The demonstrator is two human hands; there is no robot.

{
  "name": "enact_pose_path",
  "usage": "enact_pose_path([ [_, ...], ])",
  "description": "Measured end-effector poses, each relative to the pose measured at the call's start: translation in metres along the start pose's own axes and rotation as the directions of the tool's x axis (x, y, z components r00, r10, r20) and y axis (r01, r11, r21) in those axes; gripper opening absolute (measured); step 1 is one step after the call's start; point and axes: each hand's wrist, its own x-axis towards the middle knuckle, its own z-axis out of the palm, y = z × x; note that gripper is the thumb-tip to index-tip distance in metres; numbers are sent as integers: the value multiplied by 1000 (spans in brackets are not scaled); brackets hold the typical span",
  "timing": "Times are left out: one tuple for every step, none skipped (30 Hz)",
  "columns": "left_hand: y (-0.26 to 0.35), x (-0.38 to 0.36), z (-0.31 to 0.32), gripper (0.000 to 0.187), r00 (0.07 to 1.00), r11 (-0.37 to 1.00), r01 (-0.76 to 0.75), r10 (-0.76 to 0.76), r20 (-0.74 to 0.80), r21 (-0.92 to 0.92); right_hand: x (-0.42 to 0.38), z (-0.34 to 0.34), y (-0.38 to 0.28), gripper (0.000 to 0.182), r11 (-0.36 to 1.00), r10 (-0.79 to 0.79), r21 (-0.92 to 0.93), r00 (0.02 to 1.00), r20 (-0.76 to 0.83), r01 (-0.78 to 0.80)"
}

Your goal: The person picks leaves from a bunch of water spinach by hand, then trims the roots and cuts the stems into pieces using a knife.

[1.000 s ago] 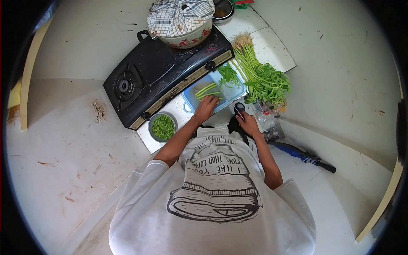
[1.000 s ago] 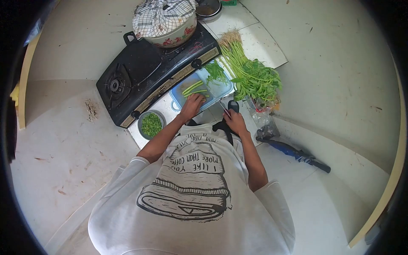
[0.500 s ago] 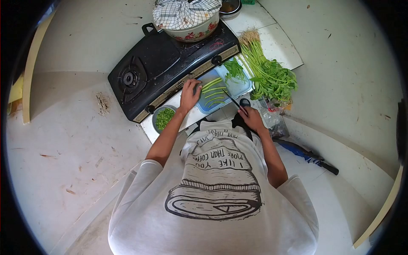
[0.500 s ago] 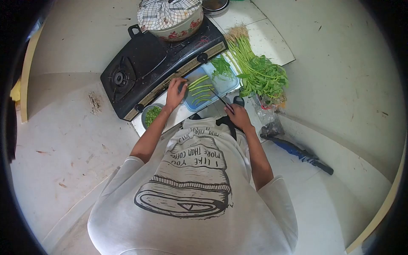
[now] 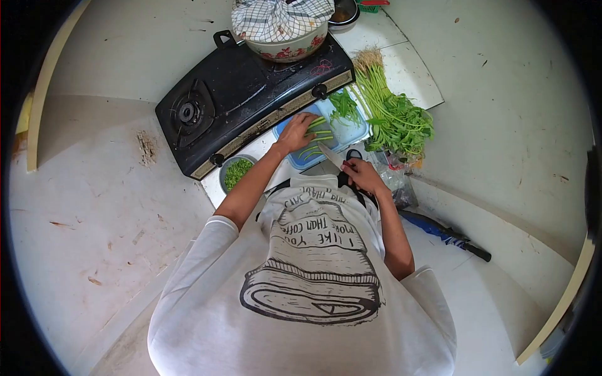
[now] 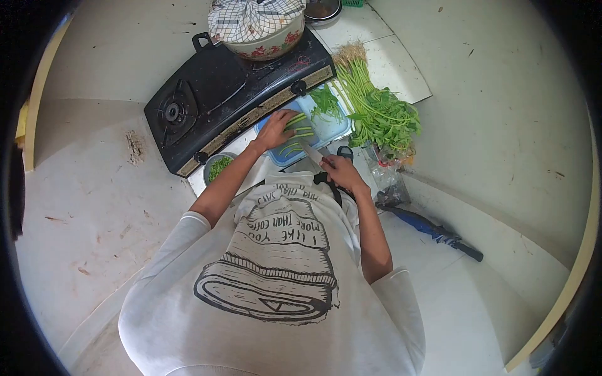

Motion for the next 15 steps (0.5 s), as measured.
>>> enact_pose_path([
  [-1,1,1,58,999,1000,22,-22,23,-7,0,0,0,40,1000,6,-9,1000,10,-6],
  [-3,0,1,56,999,1000,28,-28,28,-12,1,1,0,40,1000,14,-8,1000,18,-14],
  [-4,0,2,55,999,999,34,-33,35,-17,2,1,1,41,1000,22,-7,999,25,-22],
  [-5,0,1,54,999,999,37,-36,41,-21,4,2,1,41,1000,30,-5,999,29,-30],
  [-6,0,0,52,999,999,25,-24,34,-26,6,2,2,41,999,37,10,999,29,-37],
  [-10,0,2,50,1000,999,13,-12,27,-32,8,3,2,41,999,44,24,999,29,-45],
  [-13,-1,3,48,1000,999,0,0,21,-36,10,3,3,41,998,51,40,998,28,-52],
  [-17,0,5,46,1000,999,3,-2,26,-49,13,5,3,41,997,54,55,998,23,-55],
  [-19,0,5,44,1000,998,6,-4,30,-62,16,6,3,40,996,58,71,998,19,-59],
  [-20,0,5,42,999,997,11,-8,34,-76,19,8,3,39,994,62,85,998,17,-63],
  [-21,0,7,41,1000,996,7,-5,16,-90,22,9,4,41,994,58,92,998,13,-59],
  [-21,-1,7,39,1000,995,4,-4,-1,-103,26,10,5,42,994,54,99,998,11,-55],
  [-21,-2,8,38,1000,993,0,-3,-19,-116,29,11,5,44,993,50,106,999,9,-50],
  [-22,-2,8,38,1000,993,7,-9,-20,-118,33,12,6,45,992,58,113,998,5,-58],
  [-22,-4,8,37,1000,993,14,-17,-21,-121,34,12,3,46,991,67,120,998,3,-67],
])
